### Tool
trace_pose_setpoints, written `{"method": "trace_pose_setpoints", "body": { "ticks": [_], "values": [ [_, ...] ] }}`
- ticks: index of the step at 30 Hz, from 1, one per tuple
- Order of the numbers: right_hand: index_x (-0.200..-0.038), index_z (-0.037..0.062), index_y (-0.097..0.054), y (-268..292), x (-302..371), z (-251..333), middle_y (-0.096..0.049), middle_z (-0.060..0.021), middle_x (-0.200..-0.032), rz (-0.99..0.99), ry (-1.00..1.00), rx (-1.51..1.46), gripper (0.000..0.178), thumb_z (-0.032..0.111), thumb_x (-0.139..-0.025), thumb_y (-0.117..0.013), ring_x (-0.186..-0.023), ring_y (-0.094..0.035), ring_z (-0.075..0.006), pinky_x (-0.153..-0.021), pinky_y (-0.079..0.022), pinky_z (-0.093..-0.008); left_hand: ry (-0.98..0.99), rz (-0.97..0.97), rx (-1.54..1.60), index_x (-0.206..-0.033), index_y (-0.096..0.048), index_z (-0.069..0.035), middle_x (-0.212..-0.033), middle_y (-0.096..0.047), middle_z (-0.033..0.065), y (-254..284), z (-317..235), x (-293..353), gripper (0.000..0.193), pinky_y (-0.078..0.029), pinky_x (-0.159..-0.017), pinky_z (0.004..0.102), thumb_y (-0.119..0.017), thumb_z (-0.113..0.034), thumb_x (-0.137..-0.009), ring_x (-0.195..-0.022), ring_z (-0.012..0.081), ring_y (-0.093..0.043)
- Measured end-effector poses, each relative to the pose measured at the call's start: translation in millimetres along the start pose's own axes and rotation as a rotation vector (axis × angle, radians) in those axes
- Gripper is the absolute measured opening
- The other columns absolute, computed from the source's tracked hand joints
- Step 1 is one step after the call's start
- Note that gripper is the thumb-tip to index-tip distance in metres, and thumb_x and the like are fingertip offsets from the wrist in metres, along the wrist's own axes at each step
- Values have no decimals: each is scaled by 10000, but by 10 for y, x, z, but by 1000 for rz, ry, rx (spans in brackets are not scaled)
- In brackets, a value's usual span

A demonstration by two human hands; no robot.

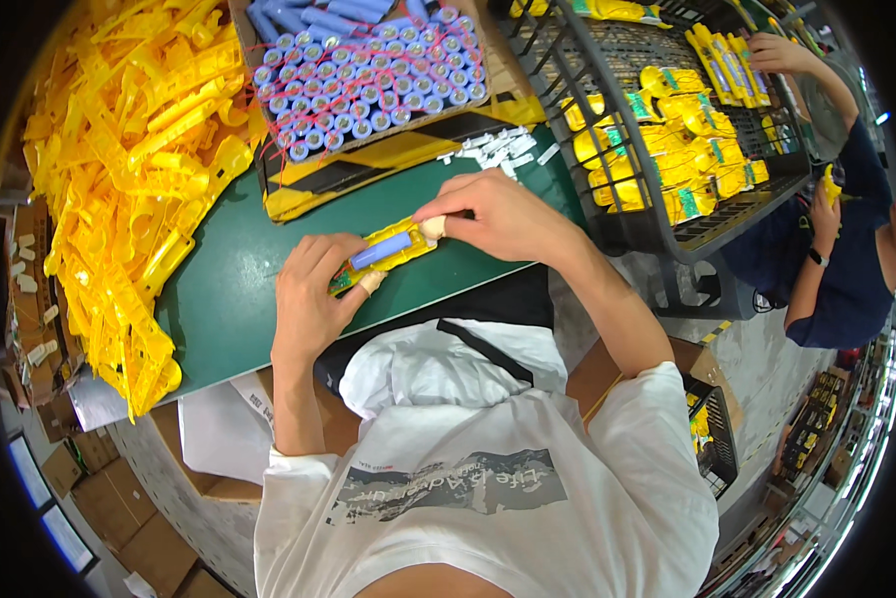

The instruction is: The person assembles flashlights by taking cylindrical batteries and components from containers and fitting them into plastic casings by hand.

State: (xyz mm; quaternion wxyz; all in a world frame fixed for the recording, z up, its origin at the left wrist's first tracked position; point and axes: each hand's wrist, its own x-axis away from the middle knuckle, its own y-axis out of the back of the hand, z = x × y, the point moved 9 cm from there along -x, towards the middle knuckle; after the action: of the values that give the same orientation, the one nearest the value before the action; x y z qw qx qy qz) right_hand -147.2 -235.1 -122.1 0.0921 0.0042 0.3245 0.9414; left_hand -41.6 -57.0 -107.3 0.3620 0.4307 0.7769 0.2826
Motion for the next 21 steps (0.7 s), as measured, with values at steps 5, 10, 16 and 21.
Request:
{"method": "trace_pose_setpoints", "body": {
  "ticks": [5, 10, 16, 21],
  "values": [
    [-1181, 68, -797, -149, -32, 35, -762, -148, -996, 118, 126, -97, 240, 182, -980, -735, -954, -729, -333, -847, -577, -421, 1, -14, -14, -1071, -737, -53, -1067, -744, 111, -32, 24, 108, 397, -544, -829, 449, -895, -98, -709, -920, 342, -661],
    [-1042, 2, -754, -176, -55, 39, -767, -144, -967, 119, -37, -113, 186, 137, -913, -752, -905, -740, -333, -809, -577, -419, -40, -8, -28, -1045, -720, -59, -1038, -734, 101, -62, -36, 144, 359, -530, -818, 452, -889, -108, -733, -919, 339, -655],
    [-1014, 13, -779, -91, -23, 109, -788, -130, -939, -85, 28, 8, 167, 96, -871, -755, -874, -764, -318, -782, -596, -406, -39, 5, -40, -1033, -717, -48, -1038, -733, 99, -83, -108, 40, 333, -528, -813, 453, -885, -101, -751, -918, 344, -647],
    [-976, -1, -795, -194, -10, -80, -793, -132, -864, -141, -20, -204, 180, 88, -824, -759, -803, -768, -280, -742, -583, -377, 20, 24, -12, -1058, -717, -30, -1052, -737, 122, -50, -120, 33, 344, -542, -833, 444, -897, -87, -771, -949, 346, -659]
  ]
}}
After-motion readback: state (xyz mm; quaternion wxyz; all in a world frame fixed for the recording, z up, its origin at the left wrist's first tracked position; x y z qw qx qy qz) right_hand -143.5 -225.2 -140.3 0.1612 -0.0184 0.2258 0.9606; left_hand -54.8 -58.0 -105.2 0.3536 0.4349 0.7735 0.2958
